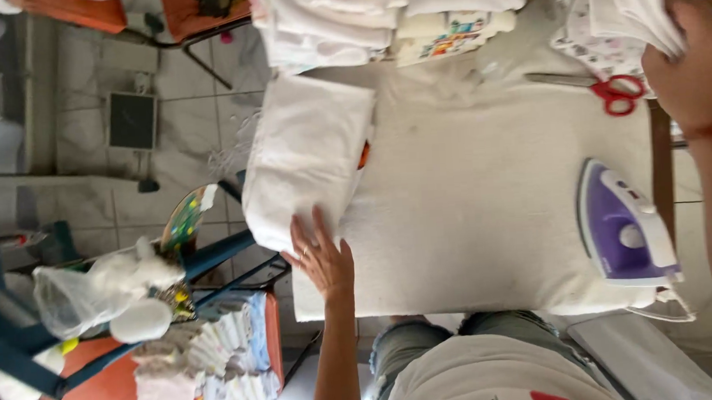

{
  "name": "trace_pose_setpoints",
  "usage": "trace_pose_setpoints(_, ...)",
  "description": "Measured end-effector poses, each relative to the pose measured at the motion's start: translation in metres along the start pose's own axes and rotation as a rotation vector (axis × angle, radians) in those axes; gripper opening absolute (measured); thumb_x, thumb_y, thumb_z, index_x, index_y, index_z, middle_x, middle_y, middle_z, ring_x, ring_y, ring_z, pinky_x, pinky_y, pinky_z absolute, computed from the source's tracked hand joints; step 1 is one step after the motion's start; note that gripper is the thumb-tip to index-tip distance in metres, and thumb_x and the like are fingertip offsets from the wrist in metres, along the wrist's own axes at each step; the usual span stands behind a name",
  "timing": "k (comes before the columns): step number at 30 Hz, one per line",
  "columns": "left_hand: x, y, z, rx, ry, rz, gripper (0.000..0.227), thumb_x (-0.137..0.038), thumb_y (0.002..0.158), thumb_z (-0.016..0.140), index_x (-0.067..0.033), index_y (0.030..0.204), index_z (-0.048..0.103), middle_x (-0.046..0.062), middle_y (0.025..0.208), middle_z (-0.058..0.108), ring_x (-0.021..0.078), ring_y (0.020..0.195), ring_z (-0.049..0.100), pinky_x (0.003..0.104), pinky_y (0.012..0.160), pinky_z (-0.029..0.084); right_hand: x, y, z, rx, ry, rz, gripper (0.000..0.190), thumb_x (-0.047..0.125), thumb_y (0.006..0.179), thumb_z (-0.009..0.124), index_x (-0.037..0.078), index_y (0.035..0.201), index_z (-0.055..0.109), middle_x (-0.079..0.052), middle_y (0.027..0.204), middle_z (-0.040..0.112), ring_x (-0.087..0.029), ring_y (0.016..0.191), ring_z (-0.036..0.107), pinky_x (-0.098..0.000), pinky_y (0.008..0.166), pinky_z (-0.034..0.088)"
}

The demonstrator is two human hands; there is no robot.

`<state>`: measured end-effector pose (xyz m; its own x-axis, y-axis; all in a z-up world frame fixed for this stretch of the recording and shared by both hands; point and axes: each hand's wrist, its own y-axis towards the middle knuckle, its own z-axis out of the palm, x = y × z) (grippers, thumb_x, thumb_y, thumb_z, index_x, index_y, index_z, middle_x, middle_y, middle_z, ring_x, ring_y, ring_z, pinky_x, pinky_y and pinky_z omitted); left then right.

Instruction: Ironing and folding small white fabric items with a teddy bear print on a workstation

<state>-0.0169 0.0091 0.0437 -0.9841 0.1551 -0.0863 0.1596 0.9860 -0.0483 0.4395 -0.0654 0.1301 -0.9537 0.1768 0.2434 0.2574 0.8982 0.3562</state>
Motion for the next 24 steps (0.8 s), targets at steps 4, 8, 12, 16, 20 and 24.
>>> trace_pose_setpoints(4, 0.027, 0.004, 0.009, -0.377, -0.159, 0.283, 0.057, -0.009, 0.075, 0.065, -0.0139, 0.126, 0.040, 0.012, 0.127, 0.040, 0.0319, 0.113, 0.046, 0.044, 0.083, 0.050, -0.002, -0.025, 0.066, 0.064, 0.022, 0.007, 0.047, -0.005, 0.076, 0.056, -0.006, 0.122, 0.060, -0.023, 0.119, 0.059, -0.034, 0.109, 0.054, -0.0396, 0.093, 0.040)
trace_pose_setpoints(8, 0.053, 0.013, 0.004, -0.087, -0.378, 0.371, 0.060, 0.015, 0.072, 0.049, -0.0105, 0.126, 0.041, 0.012, 0.133, 0.037, 0.0279, 0.123, 0.037, 0.038, 0.080, 0.051, 0.056, -0.066, 0.096, 0.153, 0.333, 0.179, 0.040, 0.000, 0.076, 0.054, 0.001, 0.116, 0.056, -0.016, 0.108, 0.057, -0.027, 0.086, 0.055, -0.0350, 0.069, 0.043)
trace_pose_setpoints(12, 0.085, 0.015, 0.036, 0.048, -0.146, 0.233, 0.054, -0.013, 0.074, 0.054, -0.0253, 0.125, 0.042, -0.005, 0.132, 0.040, 0.0149, 0.116, 0.042, 0.034, 0.085, 0.047, 0.122, -0.106, 0.093, 0.156, 0.587, 0.401, 0.032, 0.007, 0.075, 0.065, 0.005, 0.107, 0.059, -0.014, 0.108, 0.058, -0.026, 0.090, 0.057, -0.0303, 0.064, 0.049)
trace_pose_setpoints(16, 0.074, 0.036, 0.000, -0.039, -0.055, -0.041, 0.034, -0.029, 0.075, 0.052, -0.0524, 0.100, 0.054, -0.015, 0.090, 0.062, 0.0225, 0.073, 0.062, 0.040, 0.061, 0.053, 0.165, -0.107, 0.071, 0.522, 0.907, 0.611, 0.029, 0.020, 0.079, 0.059, 0.008, 0.105, 0.061, -0.013, 0.104, 0.061, -0.026, 0.090, 0.059, -0.0353, 0.069, 0.049)
trace_pose_setpoints(20, -0.008, 0.051, -0.151, -0.244, -0.503, 0.403, 0.016, -0.010, 0.073, 0.063, -0.0209, 0.084, 0.067, 0.002, 0.072, 0.065, 0.0259, 0.064, 0.062, 0.035, 0.055, 0.052, 0.204, -0.097, 0.048, 0.772, 1.206, 0.796, 0.038, 0.016, 0.077, 0.059, 0.008, 0.114, 0.054, -0.014, 0.109, 0.060, -0.023, 0.096, 0.057, -0.0364, 0.080, 0.045)
trace_pose_setpoints(24, -0.048, 0.033, -0.239, -0.043, -0.753, 0.711, 0.026, -0.001, 0.068, 0.060, -0.0189, 0.086, 0.067, 0.001, 0.069, 0.063, 0.0235, 0.060, 0.062, 0.035, 0.054, 0.052, 0.214, -0.086, 0.045, 0.775, 1.338, 0.835, 0.070, 0.031, 0.072, 0.062, 0.006, 0.130, 0.032, -0.020, 0.126, 0.043, -0.033, 0.116, 0.043, -0.0479, 0.089, 0.037)
